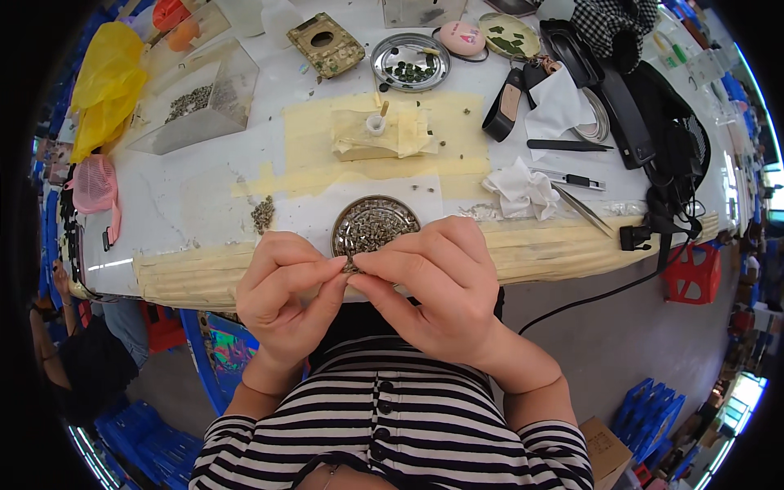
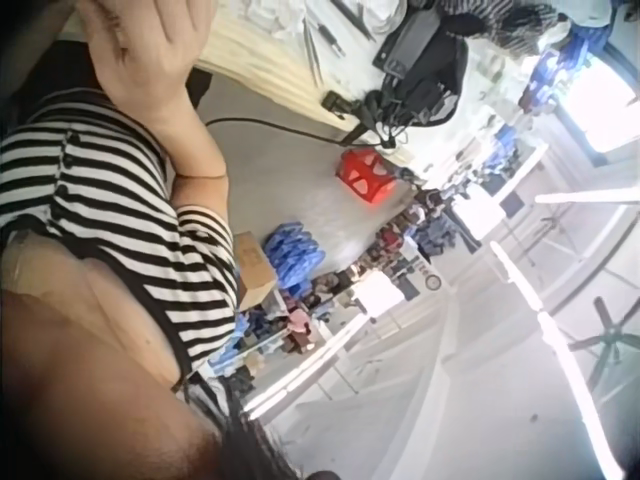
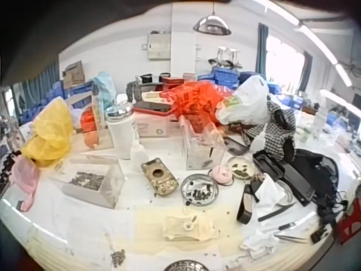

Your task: Assembling small metal components using tweezers at a workbench.

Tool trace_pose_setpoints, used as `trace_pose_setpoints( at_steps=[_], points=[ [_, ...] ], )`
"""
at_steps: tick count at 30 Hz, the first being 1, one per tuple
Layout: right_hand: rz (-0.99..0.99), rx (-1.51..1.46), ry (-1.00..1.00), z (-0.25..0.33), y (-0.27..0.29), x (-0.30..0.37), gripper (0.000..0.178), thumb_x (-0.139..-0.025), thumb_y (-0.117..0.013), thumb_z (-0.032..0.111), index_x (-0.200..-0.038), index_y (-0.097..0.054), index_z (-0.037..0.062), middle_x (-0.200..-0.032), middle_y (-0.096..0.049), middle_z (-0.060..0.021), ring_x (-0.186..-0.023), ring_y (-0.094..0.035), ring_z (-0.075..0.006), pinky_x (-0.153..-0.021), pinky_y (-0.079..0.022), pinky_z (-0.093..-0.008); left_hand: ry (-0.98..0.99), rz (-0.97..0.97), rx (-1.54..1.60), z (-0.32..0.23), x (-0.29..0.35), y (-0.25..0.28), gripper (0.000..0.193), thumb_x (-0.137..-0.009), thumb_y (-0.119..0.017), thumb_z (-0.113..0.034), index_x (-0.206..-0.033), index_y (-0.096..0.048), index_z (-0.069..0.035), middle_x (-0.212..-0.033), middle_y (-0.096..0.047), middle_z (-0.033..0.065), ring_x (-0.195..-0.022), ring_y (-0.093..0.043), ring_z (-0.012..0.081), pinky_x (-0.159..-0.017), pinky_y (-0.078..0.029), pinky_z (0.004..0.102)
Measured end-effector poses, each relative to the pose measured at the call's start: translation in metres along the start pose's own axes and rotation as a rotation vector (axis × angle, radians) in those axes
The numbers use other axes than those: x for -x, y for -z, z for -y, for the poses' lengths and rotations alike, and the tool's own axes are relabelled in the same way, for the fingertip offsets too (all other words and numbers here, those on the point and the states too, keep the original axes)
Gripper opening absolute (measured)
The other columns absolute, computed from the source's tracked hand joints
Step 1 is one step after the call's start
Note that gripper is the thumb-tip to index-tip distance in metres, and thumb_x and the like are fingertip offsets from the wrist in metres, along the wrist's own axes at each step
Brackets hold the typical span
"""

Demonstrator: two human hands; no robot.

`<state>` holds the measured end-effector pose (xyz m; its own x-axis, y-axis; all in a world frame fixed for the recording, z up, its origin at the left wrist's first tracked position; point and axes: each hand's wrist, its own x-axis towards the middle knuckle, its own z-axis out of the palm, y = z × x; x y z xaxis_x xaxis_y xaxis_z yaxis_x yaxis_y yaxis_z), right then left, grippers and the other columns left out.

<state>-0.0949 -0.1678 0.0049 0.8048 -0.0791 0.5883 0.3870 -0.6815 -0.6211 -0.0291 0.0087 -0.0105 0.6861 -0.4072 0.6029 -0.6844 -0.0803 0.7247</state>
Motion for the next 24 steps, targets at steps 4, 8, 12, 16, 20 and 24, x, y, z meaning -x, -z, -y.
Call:
trace_pose_setpoints(
  at_steps=[4,8,12,16,20,24],
  points=[
    [-0.005,-0.016,-0.001,-0.001,-0.003,-0.001,0.024,-0.068,-0.086,0.007,-0.09,-0.075,0.0084,-0.083,-0.069,-0.0019,-0.074,-0.057,-0.0209,-0.067,-0.043,-0.0315,0.007,-0.008,0.002,0.001,-0.001,0.0,0.03,-0.069,-0.083,0.007,-0.096,-0.076,-0.004,-0.083,-0.065,0.0049,-0.073,-0.06,0.0199,-0.065,-0.046,0.0306],
    [-0.007,-0.015,-0.05,-0.005,0.007,-0.006,0.023,-0.07,-0.084,0.005,-0.091,-0.075,0.0077,-0.082,-0.069,-0.0025,-0.074,-0.057,-0.0207,-0.066,-0.043,-0.0315,0.029,-0.003,-0.015,0.0,-0.001,0.002,0.029,-0.069,-0.082,0.007,-0.096,-0.076,-0.004,-0.082,-0.065,0.0053,-0.074,-0.06,0.0203,-0.065,-0.046,0.0305],
    [-0.032,0.049,-0.072,-0.012,0.022,-0.007,0.024,-0.071,-0.084,0.004,-0.093,-0.076,0.0073,-0.083,-0.069,-0.0026,-0.074,-0.057,-0.0204,-0.067,-0.043,-0.0315,0.077,-0.008,-0.012,0.001,0.001,0.002,0.029,-0.07,-0.082,0.008,-0.096,-0.076,-0.004,-0.082,-0.064,0.0056,-0.075,-0.06,0.0203,-0.066,-0.047,0.0305],
    [0.035,0.025,-0.02,-0.003,0.016,-0.003,0.029,-0.071,-0.083,0.005,-0.099,-0.077,0.0073,-0.085,-0.069,-0.0017,-0.076,-0.057,-0.0201,-0.068,-0.044,-0.0315,0.06,-0.012,-0.008,0.0,-0.002,0.0,0.029,-0.07,-0.082,0.008,-0.096,-0.076,-0.004,-0.083,-0.064,0.0056,-0.075,-0.06,0.0202,-0.066,-0.047,0.0304],
    [0.059,-0.037,-0.008,-0.002,0.003,0.002,0.031,-0.073,-0.082,0.007,-0.103,-0.077,0.0073,-0.086,-0.069,-0.001,-0.077,-0.057,-0.02,-0.07,-0.044,-0.0316,0.062,-0.012,-0.007,-0.001,-0.002,-0.001,0.029,-0.07,-0.082,0.007,-0.096,-0.075,-0.004,-0.083,-0.065,0.0055,-0.075,-0.06,0.0202,-0.066,-0.047,0.0304],
    [0.065,-0.064,-0.021,-0.001,0.003,0.003,0.031,-0.073,-0.082,0.007,-0.104,-0.077,0.0071,-0.086,-0.069,-0.0015,-0.076,-0.057,-0.0202,-0.07,-0.044,-0.0313,0.054,-0.016,0.003,-0.001,-0.001,-0.001,0.03,-0.07,-0.082,0.007,-0.097,-0.075,-0.004,-0.083,-0.065,0.0055,-0.076,-0.06,0.0205,-0.066,-0.047,0.0307]
  ],
)
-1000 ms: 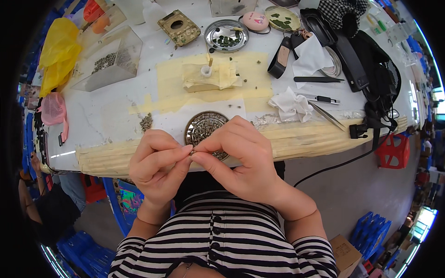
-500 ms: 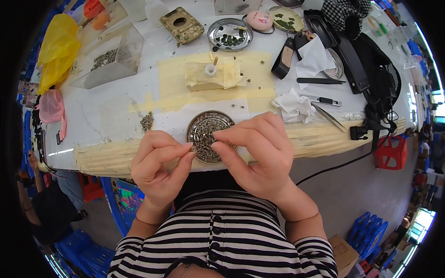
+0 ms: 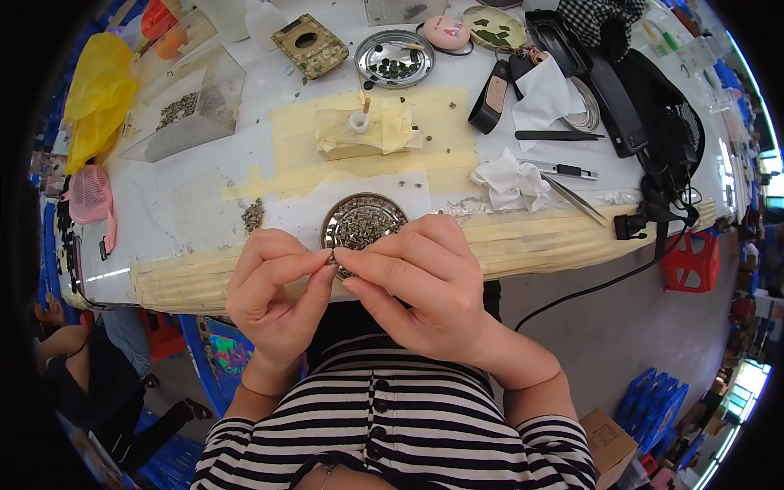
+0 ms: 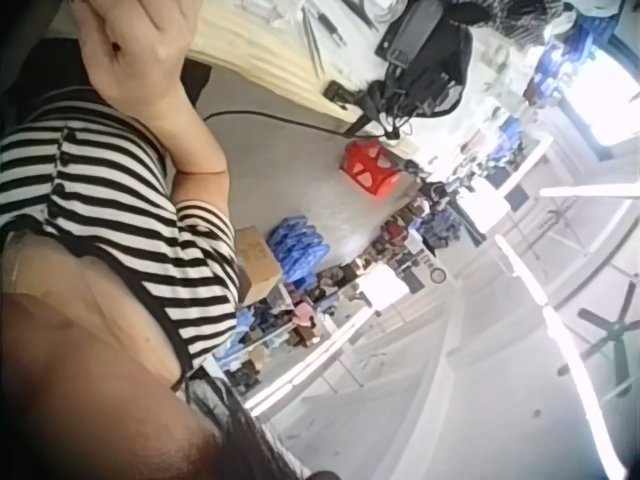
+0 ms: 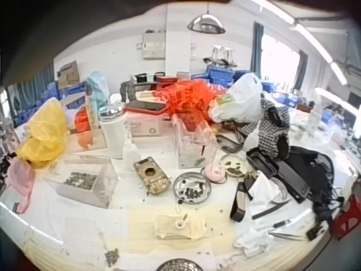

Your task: Assembling small metal components using tweezers at a workbench.

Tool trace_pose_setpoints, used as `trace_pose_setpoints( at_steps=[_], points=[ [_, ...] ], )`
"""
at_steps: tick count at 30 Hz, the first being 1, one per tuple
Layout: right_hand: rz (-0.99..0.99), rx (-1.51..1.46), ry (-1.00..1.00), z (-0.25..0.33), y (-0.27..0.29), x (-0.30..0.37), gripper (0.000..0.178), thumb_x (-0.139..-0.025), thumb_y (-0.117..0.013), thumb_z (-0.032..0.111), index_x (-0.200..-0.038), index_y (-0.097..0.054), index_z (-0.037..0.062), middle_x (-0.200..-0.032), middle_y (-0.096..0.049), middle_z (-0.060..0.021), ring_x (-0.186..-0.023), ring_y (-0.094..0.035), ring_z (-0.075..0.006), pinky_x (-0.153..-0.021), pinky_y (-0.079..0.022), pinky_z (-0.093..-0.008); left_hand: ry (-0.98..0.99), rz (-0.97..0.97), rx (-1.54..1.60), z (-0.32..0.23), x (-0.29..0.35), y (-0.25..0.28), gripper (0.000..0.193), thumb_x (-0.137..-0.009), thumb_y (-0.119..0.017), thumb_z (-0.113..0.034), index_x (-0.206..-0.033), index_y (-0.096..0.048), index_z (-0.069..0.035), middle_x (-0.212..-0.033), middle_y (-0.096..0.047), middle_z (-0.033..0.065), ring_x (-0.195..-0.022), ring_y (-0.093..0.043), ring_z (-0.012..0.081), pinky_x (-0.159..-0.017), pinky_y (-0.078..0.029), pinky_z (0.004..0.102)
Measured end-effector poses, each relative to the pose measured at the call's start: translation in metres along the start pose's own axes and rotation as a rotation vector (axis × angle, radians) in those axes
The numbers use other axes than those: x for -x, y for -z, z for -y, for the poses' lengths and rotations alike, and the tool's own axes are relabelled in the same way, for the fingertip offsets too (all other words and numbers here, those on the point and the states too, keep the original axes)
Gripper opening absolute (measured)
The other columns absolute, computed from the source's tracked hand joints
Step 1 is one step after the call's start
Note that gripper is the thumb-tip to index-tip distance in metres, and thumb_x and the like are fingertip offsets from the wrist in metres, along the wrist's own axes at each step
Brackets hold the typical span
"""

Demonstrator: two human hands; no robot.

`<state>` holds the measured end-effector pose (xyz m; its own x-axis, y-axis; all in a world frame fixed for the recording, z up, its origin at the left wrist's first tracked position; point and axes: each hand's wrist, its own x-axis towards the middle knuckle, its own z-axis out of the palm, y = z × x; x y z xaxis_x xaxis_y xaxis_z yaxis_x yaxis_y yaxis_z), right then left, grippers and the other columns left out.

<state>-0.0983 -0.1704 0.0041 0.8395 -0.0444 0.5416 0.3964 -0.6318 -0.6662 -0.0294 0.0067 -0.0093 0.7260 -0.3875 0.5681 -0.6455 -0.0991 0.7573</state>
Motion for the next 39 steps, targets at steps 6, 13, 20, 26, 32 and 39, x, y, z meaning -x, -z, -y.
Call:
trace_pose_setpoints(
  at_steps=[6,13,20,26,32,39],
  points=[
    [-0.093,0.089,-0.034,-0.007,0.022,-0.003,0.029,-0.072,-0.081,0.0,-0.101,-0.077,0.0045,-0.085,-0.069,-0.0052,-0.075,-0.058,-0.0214,-0.068,-0.045,-0.0316,0.031,0.014,-0.031,-0.002,0.002,0.001,0.029,-0.069,-0.082,0.007,-0.096,-0.075,-0.003,-0.083,-0.064,0.0061,-0.075,-0.059,0.0215,-0.067,-0.047,0.0312],
    [-0.24,0.323,-0.137,-0.033,0.045,0.006,0.017,-0.075,-0.079,-0.002,-0.091,-0.074,0.0028,-0.08,-0.068,-0.0073,-0.076,-0.058,-0.0236,-0.069,-0.045,-0.0321,0.071,-0.012,-0.073,0.0,0.002,0.0,0.026,-0.07,-0.082,0.008,-0.093,-0.076,-0.002,-0.081,-0.063,0.0061,-0.074,-0.058,0.0215,-0.066,-0.046,0.0313],
    [-0.172,0.396,-0.139,-0.036,0.039,0.014,0.015,-0.075,-0.08,0.002,-0.087,-0.073,0.0056,-0.08,-0.068,-0.0045,-0.076,-0.057,-0.0225,-0.071,-0.042,-0.033,0.094,-0.028,-0.122,0.003,0.0,0.0,0.024,-0.07,-0.081,0.009,-0.091,-0.075,0.0,-0.079,-0.063,0.0063,-0.074,-0.058,0.0208,-0.066,-0.047,0.0306],
    [-0.156,0.352,-0.105,-0.033,0.031,0.009,0.016,-0.074,-0.081,0.003,-0.087,-0.074,0.0065,-0.079,-0.067,-0.0035,-0.075,-0.056,-0.0217,-0.07,-0.04,-0.0333,0.147,-0.051,-0.107,0.003,0.0,0.007,0.023,-0.071,-0.08,0.009,-0.092,-0.075,0.0,-0.08,-0.064,0.0068,-0.075,-0.059,0.0201,-0.066,-0.047,0.0294],
    [-0.188,0.33,0.007,-0.029,0.023,-0.022,0.016,-0.073,-0.081,0.003,-0.087,-0.074,0.007,-0.076,-0.064,-0.0023,-0.072,-0.055,-0.0207,-0.068,-0.039,-0.033,0.121,-0.075,-0.117,0.002,-0.019,0.005,0.022,-0.072,-0.081,0.008,-0.092,-0.075,-0.001,-0.082,-0.064,0.0067,-0.075,-0.06,0.0198,-0.066,-0.047,0.0288],
    [-0.218,0.428,0.149,-0.043,0.019,-0.076,0.014,-0.078,-0.079,0.009,-0.09,-0.072,0.0072,-0.074,-0.059,-0.0017,-0.071,-0.054,-0.0219,-0.067,-0.039,-0.0351,0.034,-0.133,-0.15,0.006,-0.037,-0.007,0.023,-0.072,-0.08,0.007,-0.092,-0.075,-0.001,-0.082,-0.064,0.0065,-0.075,-0.06,0.0201,-0.065,-0.047,0.0294]
  ],
)
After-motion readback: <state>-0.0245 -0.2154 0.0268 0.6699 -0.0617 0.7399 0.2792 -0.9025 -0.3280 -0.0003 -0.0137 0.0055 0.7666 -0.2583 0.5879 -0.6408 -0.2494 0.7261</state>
